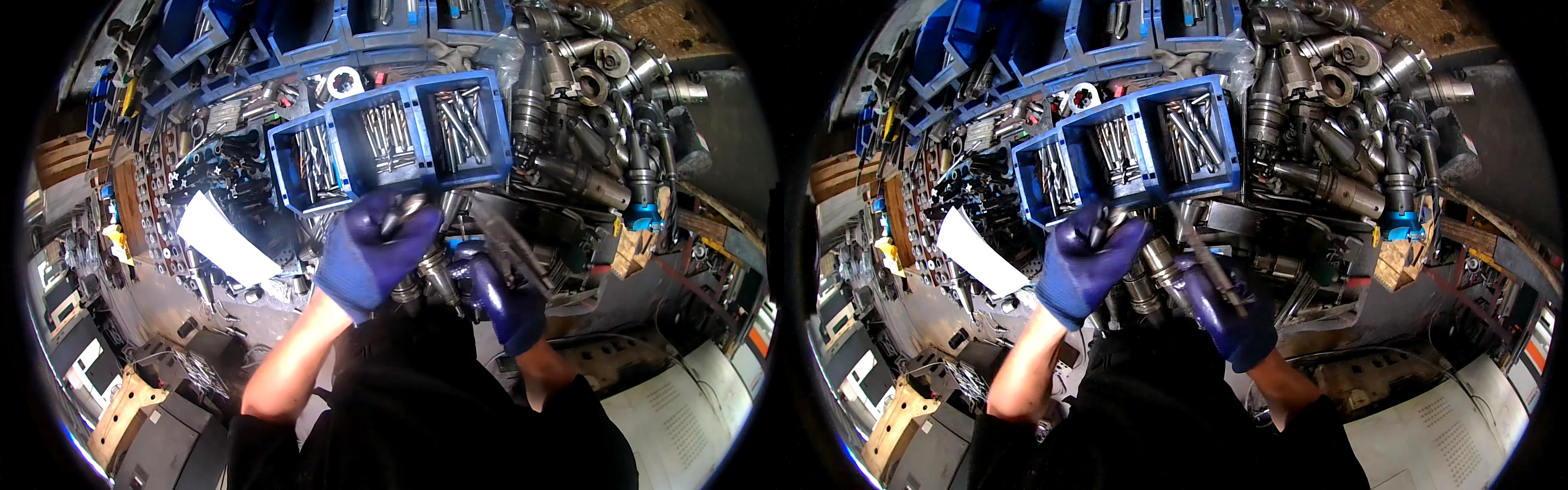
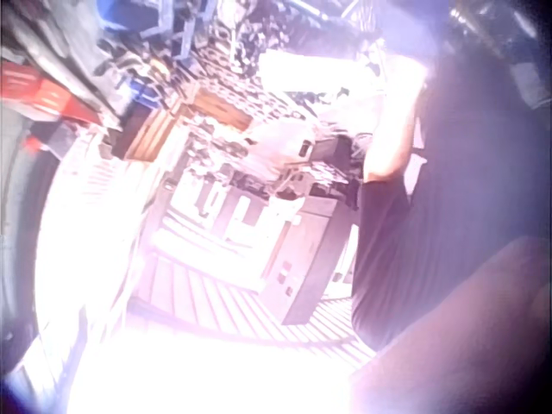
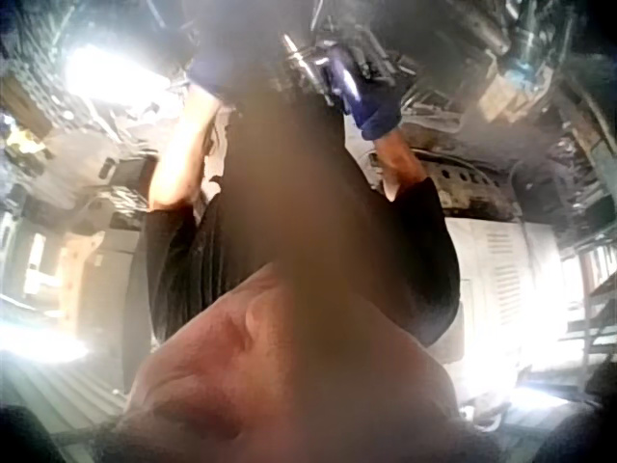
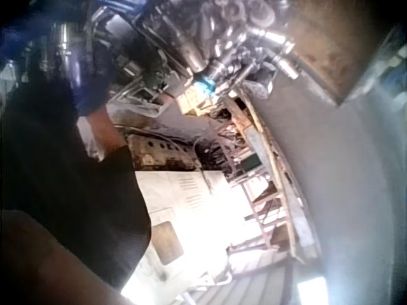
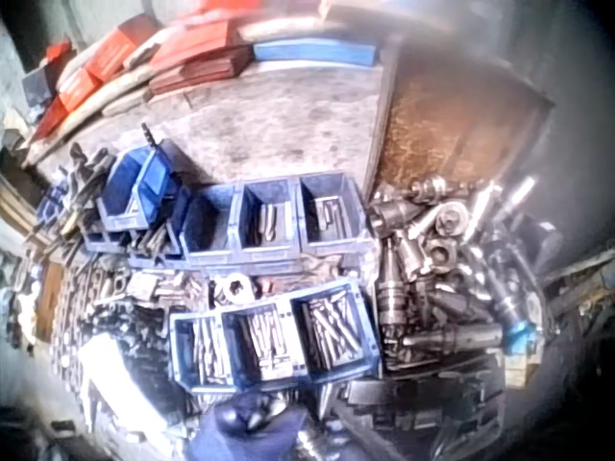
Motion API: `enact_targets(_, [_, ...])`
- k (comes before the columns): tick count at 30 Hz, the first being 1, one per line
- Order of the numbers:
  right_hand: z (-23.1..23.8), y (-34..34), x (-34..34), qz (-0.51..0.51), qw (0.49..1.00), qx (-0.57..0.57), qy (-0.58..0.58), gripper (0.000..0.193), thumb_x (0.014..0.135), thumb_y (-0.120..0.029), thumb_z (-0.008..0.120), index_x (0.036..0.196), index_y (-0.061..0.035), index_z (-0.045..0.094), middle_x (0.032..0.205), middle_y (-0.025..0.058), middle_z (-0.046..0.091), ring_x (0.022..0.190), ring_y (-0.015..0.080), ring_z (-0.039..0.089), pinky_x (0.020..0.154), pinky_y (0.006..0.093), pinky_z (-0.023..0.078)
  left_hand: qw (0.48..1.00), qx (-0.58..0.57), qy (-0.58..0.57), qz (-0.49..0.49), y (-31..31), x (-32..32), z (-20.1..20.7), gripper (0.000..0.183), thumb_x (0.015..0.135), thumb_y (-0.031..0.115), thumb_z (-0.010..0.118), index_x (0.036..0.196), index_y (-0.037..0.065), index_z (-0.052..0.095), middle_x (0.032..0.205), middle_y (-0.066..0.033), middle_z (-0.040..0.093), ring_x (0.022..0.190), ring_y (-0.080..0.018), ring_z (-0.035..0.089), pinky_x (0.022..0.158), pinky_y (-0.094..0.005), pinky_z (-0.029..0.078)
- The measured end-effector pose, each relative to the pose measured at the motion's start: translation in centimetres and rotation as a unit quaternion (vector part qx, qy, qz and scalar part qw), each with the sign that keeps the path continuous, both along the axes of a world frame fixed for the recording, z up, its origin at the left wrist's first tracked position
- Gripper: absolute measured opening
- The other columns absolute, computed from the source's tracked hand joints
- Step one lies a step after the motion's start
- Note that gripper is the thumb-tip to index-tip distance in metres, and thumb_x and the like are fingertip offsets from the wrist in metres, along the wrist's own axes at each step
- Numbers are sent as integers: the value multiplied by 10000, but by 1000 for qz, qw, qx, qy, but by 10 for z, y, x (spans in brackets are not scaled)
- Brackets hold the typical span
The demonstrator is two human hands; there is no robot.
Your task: The person uses a pair of calipers to measure the diameter of several metal drill bits taken from a blue plastic storage bin on a workbench.
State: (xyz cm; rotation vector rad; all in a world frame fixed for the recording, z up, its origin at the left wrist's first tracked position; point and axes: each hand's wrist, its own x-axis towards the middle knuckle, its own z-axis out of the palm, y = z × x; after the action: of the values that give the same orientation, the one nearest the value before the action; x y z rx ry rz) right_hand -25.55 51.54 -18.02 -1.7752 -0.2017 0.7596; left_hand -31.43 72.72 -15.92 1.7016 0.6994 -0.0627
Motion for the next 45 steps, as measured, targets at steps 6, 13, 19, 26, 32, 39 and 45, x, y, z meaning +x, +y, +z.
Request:
enact_targets(6, [-13,-16,5,-91,995,22,-28,259,986,-87,587,1200,14,693,973,96,753,843,134,685,722,264,526,798,456,-17,-393,31,86,-14,282,954,177,574,1202,162,707,1203,-115,713,942,-311,715,774,-357,602])
enact_targets(13, [-23,-36,5,-194,980,14,52,256,1002,-147,608,1185,10,694,975,95,755,714,104,674,548,215,454,643,541,-4,-542,30,147,-22,252,883,132,568,1063,21,703,1029,-160,709,973,-308,697,794,-415,583])
enact_targets(19, [0,-26,23,-204,968,64,129,264,993,-167,640,1184,6,698,961,90,758,625,76,627,524,215,439,634,574,20,-517,19,154,-37,215,860,111,592,1019,62,728,992,-135,722,930,-317,706,787,-414,581])
enact_targets(26, [-6,-38,27,-178,976,62,109,227,1008,-143,630,1176,-19,721,1021,97,762,741,100,696,520,218,460,664,508,75,-543,13,163,-30,180,848,89,651,979,98,773,1004,-130,756,952,-323,731,805,-413,585])
enact_targets(32, [-5,-32,26,-215,970,55,96,249,993,-153,636,1176,5,696,927,79,751,550,65,562,485,229,420,639,506,85,-573,18,172,-31,183,842,83,680,991,112,783,1041,-121,762,994,-318,731,832,-401,585])
enact_targets(39, [-2,-27,27,-220,964,50,139,256,987,-158,652,1180,5,695,950,84,757,560,61,571,488,225,423,657,497,163,-544,22,165,-1,191,853,96,665,1002,111,784,1050,-145,757,967,-325,737,821,-403,593])
enact_targets(45, [-17,-35,23,-151,982,27,111,231,966,-135,665,1143,5,712,968,93,758,553,67,584,493,232,436,868,347,-15,-355,48,91,44,221,764,18,706,962,63,619,803,-105,693,824,-314,741,655,-363,548])
